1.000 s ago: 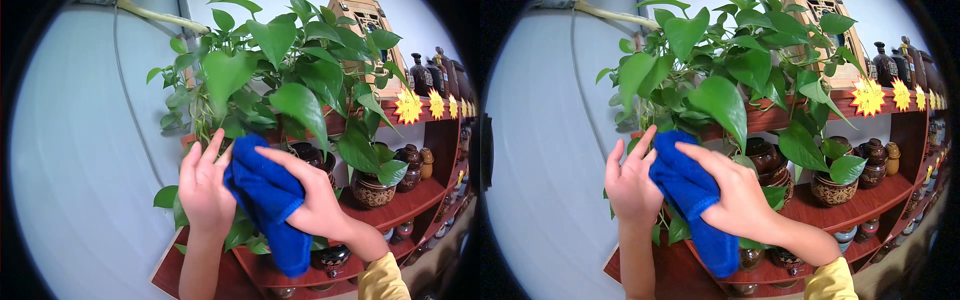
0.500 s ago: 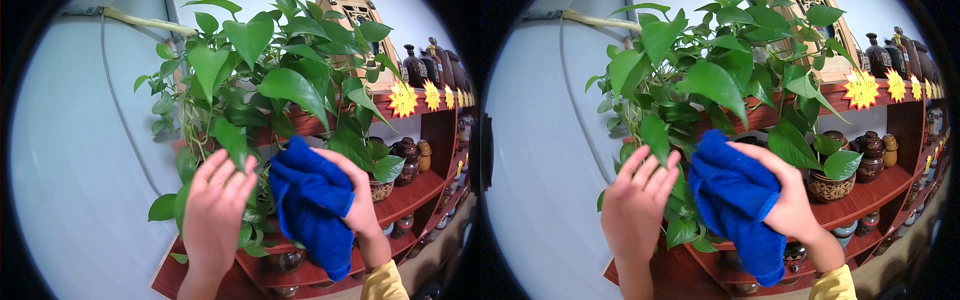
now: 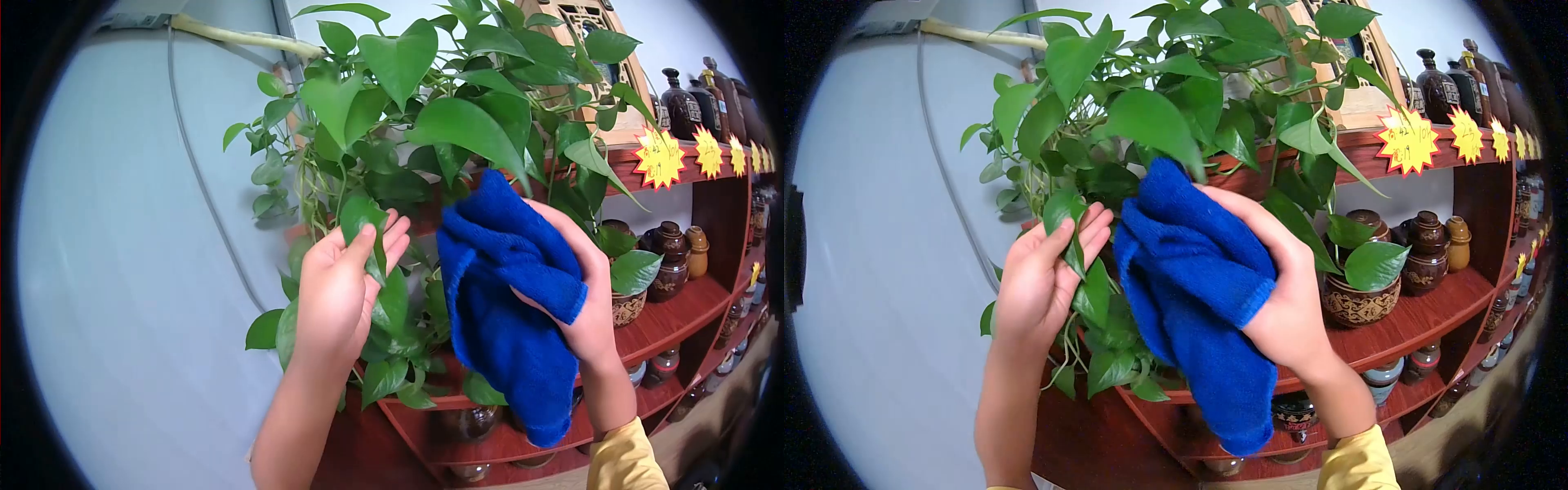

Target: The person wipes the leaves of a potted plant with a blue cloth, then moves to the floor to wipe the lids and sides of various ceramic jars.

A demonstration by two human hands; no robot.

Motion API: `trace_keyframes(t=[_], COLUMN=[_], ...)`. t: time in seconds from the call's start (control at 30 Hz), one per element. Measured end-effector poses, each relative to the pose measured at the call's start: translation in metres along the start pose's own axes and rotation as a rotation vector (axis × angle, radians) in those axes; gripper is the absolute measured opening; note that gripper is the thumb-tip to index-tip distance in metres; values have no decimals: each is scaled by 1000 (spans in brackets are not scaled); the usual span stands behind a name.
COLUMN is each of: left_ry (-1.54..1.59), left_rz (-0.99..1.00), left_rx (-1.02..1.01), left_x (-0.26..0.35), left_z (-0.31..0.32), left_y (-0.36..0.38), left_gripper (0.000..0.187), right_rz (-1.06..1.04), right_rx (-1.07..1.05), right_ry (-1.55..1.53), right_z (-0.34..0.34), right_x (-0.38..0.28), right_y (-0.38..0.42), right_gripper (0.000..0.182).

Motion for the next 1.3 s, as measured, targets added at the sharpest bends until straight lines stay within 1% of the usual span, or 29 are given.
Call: trace_keyframes(t=[0.03, 0.1, 0.13, 0.17, 0.2, 0.23, 0.27, 0.33, 0.37, 0.4, 0.47, 0.5, 0.53, 0.57, 0.6, 0.63, 0.73, 0.77, 0.8, 0.87, 0.9, 0.97, 1.0, 1.07, 1.1, 1.17, 1.2, 1.3], left_ry=[14, -24, -61, -66, -159, -252, -255, 28, 70, 72, 143, 143, 137, 133, 135, 121, 103, 95, 94, 70, 69, 212, 211, 292, 292, 316, 316, 288], left_rz=[-20, -18, -16, -13, -39, -65, -66, -65, -59, -59, -109, -104, -117, -130, -131, -142, -150, -145, -145, -145, -145, -173, -174, -203, -198, -209, -206, -188], left_rx=[13, 36, 55, 56, 66, 76, 79, -106, -146, -143, -131, -129, -82, -36, -37, -27, -29, -39, -37, -86, -85, -97, -96, -13, -10, 30, 32, 70], left_x=[-2, -3, -4, -5, -6, -8, -8, -10, -1, -1, -3, -3, -4, -5, -5, -5, -5, -5, -5, -7, -6, -4, -5, -8, -10, -12, -10, -8], left_z=[-4, -5, -7, -9, -13, -18, -23, -26, -14, -15, -20, -20, -20, -21, -23, -26, -28, -28, -28, -29, -29, -28, -29, -35, -36, -37, -36, -34], left_y=[1, 3, 4, 4, 3, 2, 1, 1, 7, 8, 9, 11, 15, 17, 17, 17, 16, 16, 15, 12, 11, 10, 9, 7, 6, 3, 5, 10], left_gripper=[25, 26, 27, 27, 26, 25, 25, 27, 31, 31, 34, 34, 35, 36, 36, 35, 34, 33, 33, 31, 31, 25, 25, 23, 23, 33, 33, 34], right_rz=[1, -92, -200, -191, -181, -135, -134, -222, -367, -365, -287, -268, -268, -330, -392, -383, -357, -358, -419, -478, -456, -415, -400, -390, -394, -376, -315, -365], right_rx=[-2, 67, 64, 33, 0, -15, -36, -38, 18, 15, -74, -83, -85, -37, 11, 42, 143, 143, 164, 185, 90, -66, -85, -77, -80, -38, -32, -13], right_ry=[-4, -20, 11, -27, -66, -86, -83, 309, 462, 461, 706, 760, 758, 773, 789, 836, 612, 612, 491, 365, 454, 625, 662, 719, 716, 800, 783, 873], right_z=[4, 14, 21, 29, 36, 44, 50, 60, 64, 64, 64, 63, 60, 56, 52, 48, 39, 41, 43, 48, 53, 64, 68, 71, 71, 68, 66, 60], right_x=[1, 3, 3, 1, -1, -1, 10, 18, 22, 24, 26, 26, 29, 31, 31, 32, 33, 34, 34, 33, 32, 27, 29, 33, 32, 32, 31, 34], right_y=[-2, -6, -11, -17, -22, -27, -31, -35, -37, -35, -31, -30, -30, -31, -33, -35, -39, -41, -43, -43, -42, -37, -35, -36, -37, -39, -40, -40], right_gripper=[60, 56, 55, 55, 55, 54, 50, 47, 45, 45, 46, 48, 48, 48, 49, 48, 45, 45, 44, 42, 42, 44, 48, 52, 52, 45, 46, 48])
Point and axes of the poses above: each hand's wrist, its own y-axis away from the middle knuckle, its own z-axis out of the palm, x = y × z, the point moved 3 cm from there along -y, towards the middle knuckle, and after that the axes turned 6 degrees about -z, right-handed, at the moved point
